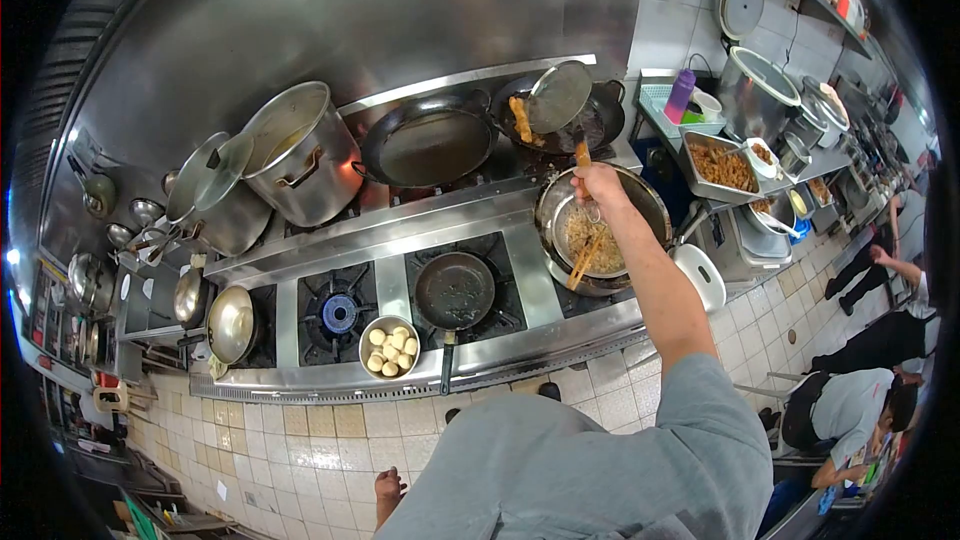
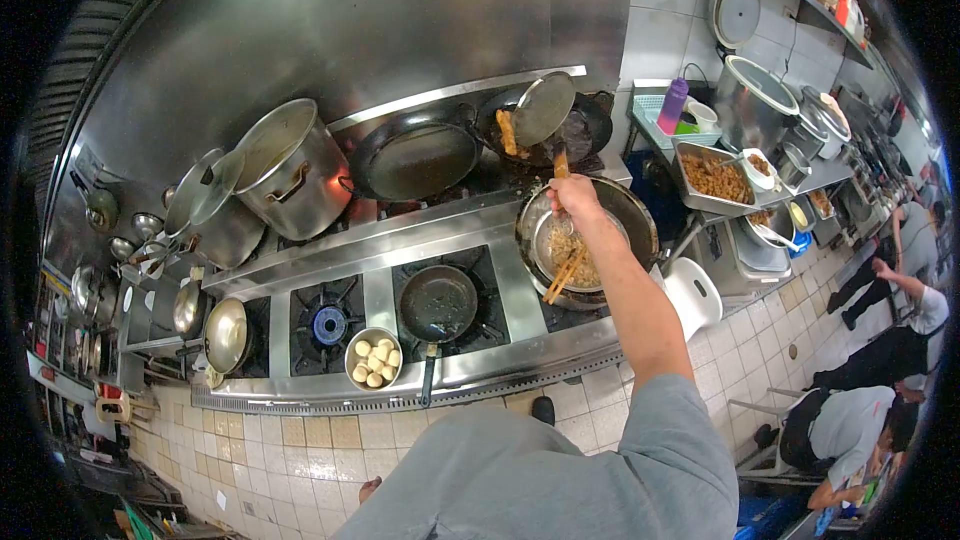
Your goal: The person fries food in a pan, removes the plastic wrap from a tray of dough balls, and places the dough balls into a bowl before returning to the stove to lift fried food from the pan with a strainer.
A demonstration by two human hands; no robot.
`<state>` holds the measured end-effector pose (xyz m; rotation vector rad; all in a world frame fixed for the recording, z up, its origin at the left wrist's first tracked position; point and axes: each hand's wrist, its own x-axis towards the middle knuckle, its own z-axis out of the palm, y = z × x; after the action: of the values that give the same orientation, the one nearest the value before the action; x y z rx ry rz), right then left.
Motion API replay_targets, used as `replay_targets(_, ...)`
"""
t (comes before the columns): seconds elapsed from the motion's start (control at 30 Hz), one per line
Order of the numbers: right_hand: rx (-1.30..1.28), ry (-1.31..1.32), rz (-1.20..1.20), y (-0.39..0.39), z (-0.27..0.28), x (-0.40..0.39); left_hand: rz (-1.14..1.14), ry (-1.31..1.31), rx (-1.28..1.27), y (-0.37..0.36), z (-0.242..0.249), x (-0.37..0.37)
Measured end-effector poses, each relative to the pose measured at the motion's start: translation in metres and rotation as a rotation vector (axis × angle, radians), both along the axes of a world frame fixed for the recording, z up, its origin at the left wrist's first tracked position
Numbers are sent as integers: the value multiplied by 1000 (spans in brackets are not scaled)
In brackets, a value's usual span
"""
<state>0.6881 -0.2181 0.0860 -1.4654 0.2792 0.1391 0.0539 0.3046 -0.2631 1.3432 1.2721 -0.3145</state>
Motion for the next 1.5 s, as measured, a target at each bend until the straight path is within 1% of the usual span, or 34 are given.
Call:
replay_targets(0.07,-43,-16,18,5,1,-2,-38,57,79,-8,13,4)
replay_targets(0.2,-149,1,39,15,7,-4,-2,39,113,-18,20,4)
replay_targets(0.23,-149,2,39,18,7,-4,-12,33,126,-18,19,2)
replay_targets(0.3,-259,9,45,23,9,-2,-29,31,141,-15,18,0)
replay_targets(0.33,-356,-33,40,20,-4,8,-19,16,116,-6,1,-4)
replay_targets(0.37,-355,-33,35,17,-11,14,-8,-1,90,-4,-2,-2)
replay_targets(0.4,-621,-104,25,14,-18,20,-11,-2,92,-2,-3,-1)
replay_targets(0.43,-888,-178,16,13,-20,23,-9,31,107,-7,7,5)
replay_targets(0.47,-887,-180,15,14,-13,16,-6,66,122,-9,14,9)
replay_targets(0.5,-939,-228,-33,17,3,-2,-6,65,123,-11,20,11)
replay_targets(0.53,-991,-277,-82,19,12,-17,-33,65,145,-14,31,16)
replay_targets(0.57,-991,-276,-84,16,14,-26,-61,64,166,-14,34,19)
replay_targets(0.63,-865,-308,-135,2,9,-43,-63,48,145,-13,36,21)
replay_targets(0.7,-810,-510,-237,-25,-32,-51,-63,33,129,-12,40,21)
replay_targets(0.77,-394,-291,-170,-46,-36,-87,-140,124,168,-12,50,29)
replay_targets(0.8,-271,-268,-150,-52,-28,-117,-149,123,172,-7,49,31)
replay_targets(0.83,-149,-247,-131,-59,-23,-147,-187,87,155,8,27,22)
replay_targets(0.87,-110,-189,-125,-70,-31,-174,-226,51,137,17,16,19)
replay_targets(0.97,80,-11,-114,-105,-75,-256,-223,92,189,20,28,29)
replay_targets(1.0,184,19,-105,-111,-85,-285,-706,55,295,54,-14,24)
replay_targets(1.03,290,49,-95,-116,-90,-307,-1275,2,615,70,-26,29)
replay_targets(1.07,305,51,-109,-124,-93,-319,-1605,-151,940,72,-18,37)
replay_targets(1.1,334,81,-45,-132,-96,-331,-1340,-49,638,72,-19,48)
replay_targets(1.13,360,108,20,-139,-99,-340,-948,9,359,63,2,63)
replay_targets(1.17,371,110,10,-146,-102,-343,-580,61,210,56,25,80)
replay_targets(1.2,404,165,-3,-153,-104,-343,-636,114,266,42,49,99)
replay_targets(1.23,436,226,-4,-159,-107,-343,-763,264,321,4,110,134)
replay_targets(1.27,445,236,23,-169,-125,-341,-858,276,249,39,74,133)
replay_targets(1.3,423,283,-40,-184,-160,-336,-866,247,272,38,77,144)
replay_targets(1.33,399,327,-101,-198,-202,-329,-584,309,193,38,66,154)
replay_targets(1.37,430,269,-112,-211,-261,-323,-562,327,230,21,88,164)
replay_targets(1.43,496,153,-131,-237,-373,-312,-575,277,273,-4,114,179)
replay_targets(1.47,502,160,-106,-233,-378,-310,-573,273,288,-10,114,183)
replay_targets(1.5,415,259,-232,-226,-378,-307,-549,277,294,-18,120,183)
